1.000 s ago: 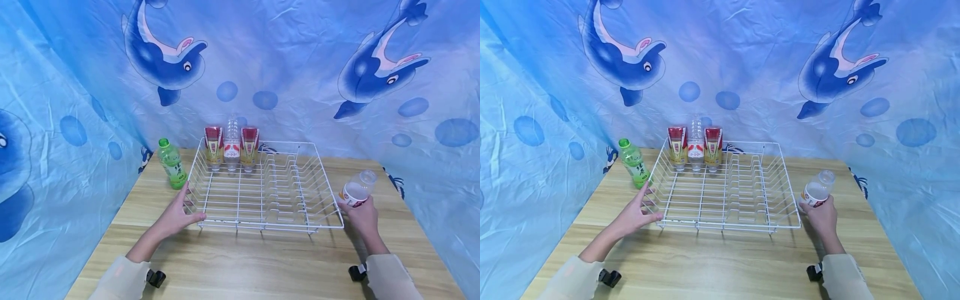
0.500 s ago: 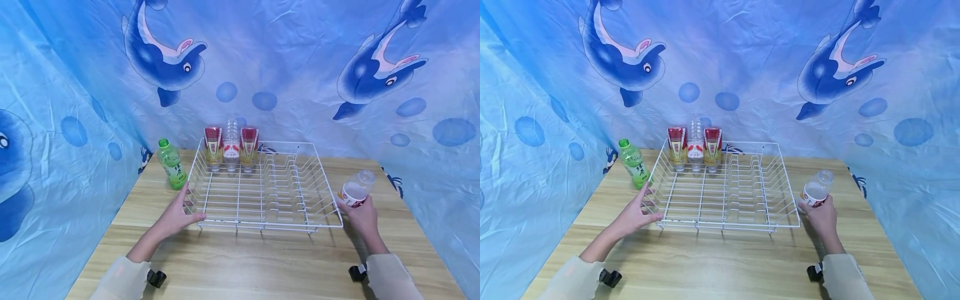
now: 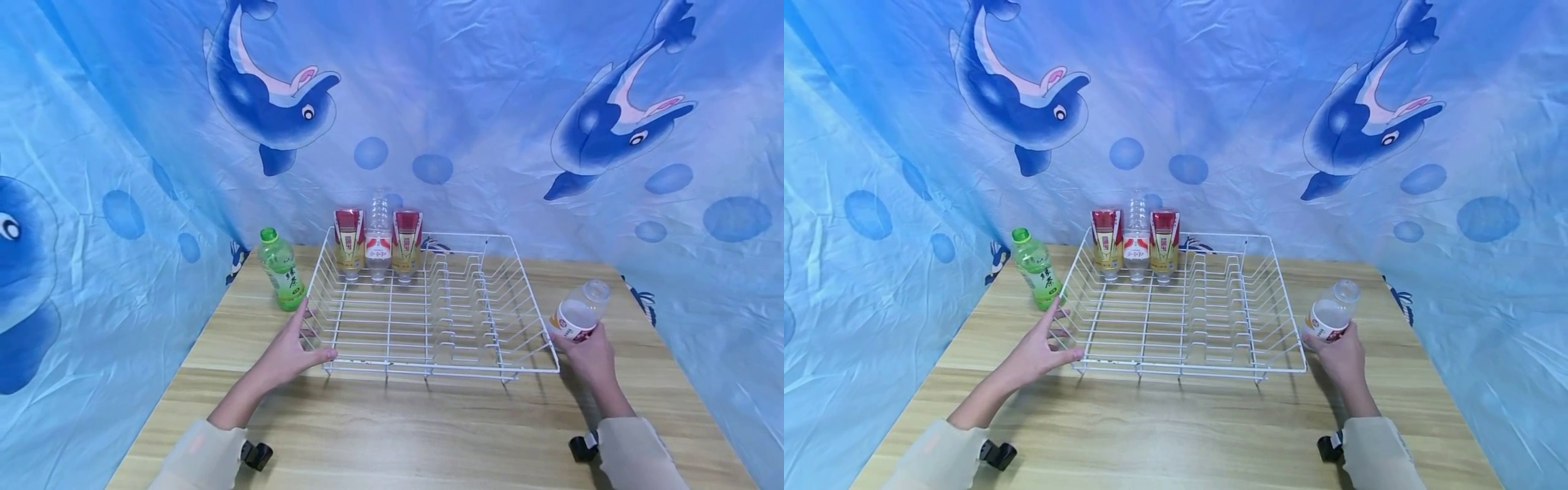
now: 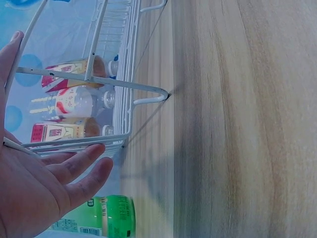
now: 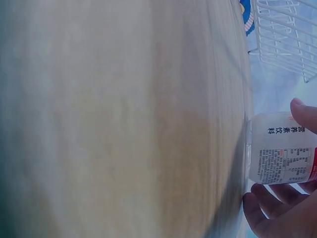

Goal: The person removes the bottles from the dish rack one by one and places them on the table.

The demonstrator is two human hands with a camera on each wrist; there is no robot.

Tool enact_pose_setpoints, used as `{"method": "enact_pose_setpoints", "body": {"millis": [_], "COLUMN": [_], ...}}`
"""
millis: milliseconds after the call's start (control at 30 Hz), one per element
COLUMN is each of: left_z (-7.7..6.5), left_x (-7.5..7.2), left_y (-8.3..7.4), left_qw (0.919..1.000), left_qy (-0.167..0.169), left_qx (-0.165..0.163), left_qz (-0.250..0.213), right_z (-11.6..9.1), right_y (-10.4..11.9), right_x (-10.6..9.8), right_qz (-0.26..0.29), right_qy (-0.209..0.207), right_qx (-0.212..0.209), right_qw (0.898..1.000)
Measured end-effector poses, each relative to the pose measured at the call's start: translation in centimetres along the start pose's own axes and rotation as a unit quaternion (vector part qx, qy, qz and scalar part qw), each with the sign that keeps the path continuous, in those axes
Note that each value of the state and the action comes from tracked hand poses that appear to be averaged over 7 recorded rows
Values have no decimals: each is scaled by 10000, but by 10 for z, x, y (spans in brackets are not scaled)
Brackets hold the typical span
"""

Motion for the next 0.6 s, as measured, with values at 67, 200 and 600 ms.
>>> {"method": "enact_pose_setpoints", "body": {"millis": [67, 200, 600], "left_z": [0, 0, 0], "left_x": [0, 0, 0], "left_y": [0, 1, 0], "left_qw": [10000, 10000, 10000], "left_qy": [12, 22, 23], "left_qx": [-13, -32, -36], "left_qz": [21, 21, -30], "right_z": [-1, -4, -10], "right_y": [-1, 0, 21], "right_x": [1, 1, -27], "right_qz": [38, 78, 556], "right_qy": [74, 226, -446], "right_qx": [-11, -100, -988], "right_qw": [10000, 9997, 9925]}}
Point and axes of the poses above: each hand's wrist, its own z-axis towards the middle knuckle, its own x-axis out of the palm, y = z × x, the point moved 8 cm from there along z, towards the middle knuckle, and after that the axes turned 2 degrees about -z, right-handed, at the moved point
